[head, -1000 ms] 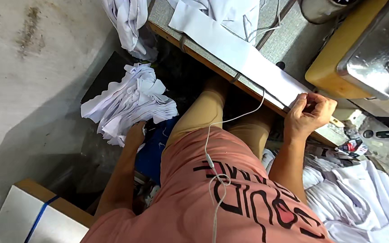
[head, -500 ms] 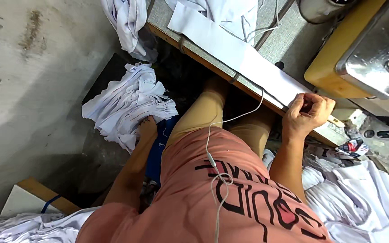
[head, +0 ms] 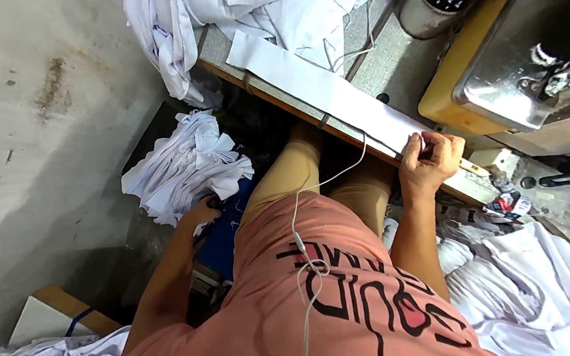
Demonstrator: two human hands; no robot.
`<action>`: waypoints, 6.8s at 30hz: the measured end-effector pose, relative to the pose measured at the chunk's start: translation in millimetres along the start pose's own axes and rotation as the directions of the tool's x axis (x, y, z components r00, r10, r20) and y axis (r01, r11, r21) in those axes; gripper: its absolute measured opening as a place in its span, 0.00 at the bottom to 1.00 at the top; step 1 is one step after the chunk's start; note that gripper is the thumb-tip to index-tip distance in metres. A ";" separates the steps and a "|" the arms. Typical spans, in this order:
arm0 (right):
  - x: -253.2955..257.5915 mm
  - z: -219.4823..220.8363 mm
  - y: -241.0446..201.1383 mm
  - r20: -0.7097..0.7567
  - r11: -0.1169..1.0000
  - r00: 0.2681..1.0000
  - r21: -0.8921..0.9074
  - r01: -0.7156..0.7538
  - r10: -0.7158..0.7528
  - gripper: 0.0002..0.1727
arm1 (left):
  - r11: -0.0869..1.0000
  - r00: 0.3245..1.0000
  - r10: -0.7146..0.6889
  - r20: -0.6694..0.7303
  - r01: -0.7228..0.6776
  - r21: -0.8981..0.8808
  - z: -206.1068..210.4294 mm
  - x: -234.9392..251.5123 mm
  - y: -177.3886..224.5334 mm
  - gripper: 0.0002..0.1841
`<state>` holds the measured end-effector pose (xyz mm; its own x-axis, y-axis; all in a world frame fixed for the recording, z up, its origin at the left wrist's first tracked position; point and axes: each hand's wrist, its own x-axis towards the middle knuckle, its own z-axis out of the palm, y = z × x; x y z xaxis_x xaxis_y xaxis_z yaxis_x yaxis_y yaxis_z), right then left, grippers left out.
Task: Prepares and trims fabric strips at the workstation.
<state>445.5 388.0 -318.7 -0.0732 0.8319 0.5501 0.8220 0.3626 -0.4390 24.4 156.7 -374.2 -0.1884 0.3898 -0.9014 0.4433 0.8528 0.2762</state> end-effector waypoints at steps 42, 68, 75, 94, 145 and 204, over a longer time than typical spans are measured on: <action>-38.0 -91.6 -119.2 0.819 0.402 0.556 0.466 -0.788 0.140 0.05 | -0.441 0.075 0.652 0.754 -0.771 0.458 33.1 -165.2 317.2 0.25; -93.9 -95.6 -66.3 0.839 0.239 0.298 0.207 -0.949 0.455 0.16 | 0.088 0.037 0.995 -0.096 -0.782 0.617 79.4 -18.9 304.3 0.28; -95.4 -91.7 -64.9 0.838 0.225 0.300 0.217 -0.950 0.457 0.15 | 0.207 0.188 0.977 -0.098 -0.746 0.633 56.9 -27.8 299.0 0.25; -101.7 -84.9 -73.6 0.743 0.324 0.381 0.230 -0.918 0.550 0.09 | -0.239 -0.016 0.966 0.258 -0.432 0.869 47.9 -28.5 319.1 0.15; -108.6 -164.5 -152.4 0.890 -0.065 0.179 0.227 -0.972 0.420 0.35 | -0.186 0.086 0.924 0.373 -0.751 0.634 24.3 -19.6 361.6 0.16; -91.2 -136.7 -138.9 0.660 0.464 0.620 0.428 -0.775 0.425 0.25 | 0.237 0.179 0.904 0.388 -0.966 -0.108 -47.4 -46.5 401.8 0.08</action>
<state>415.2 204.4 -210.8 -0.0684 0.9468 -0.3146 0.1966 -0.2963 -0.9346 169.7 497.7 -205.5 0.7070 0.7061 -0.0408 0.1927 -0.1368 0.9717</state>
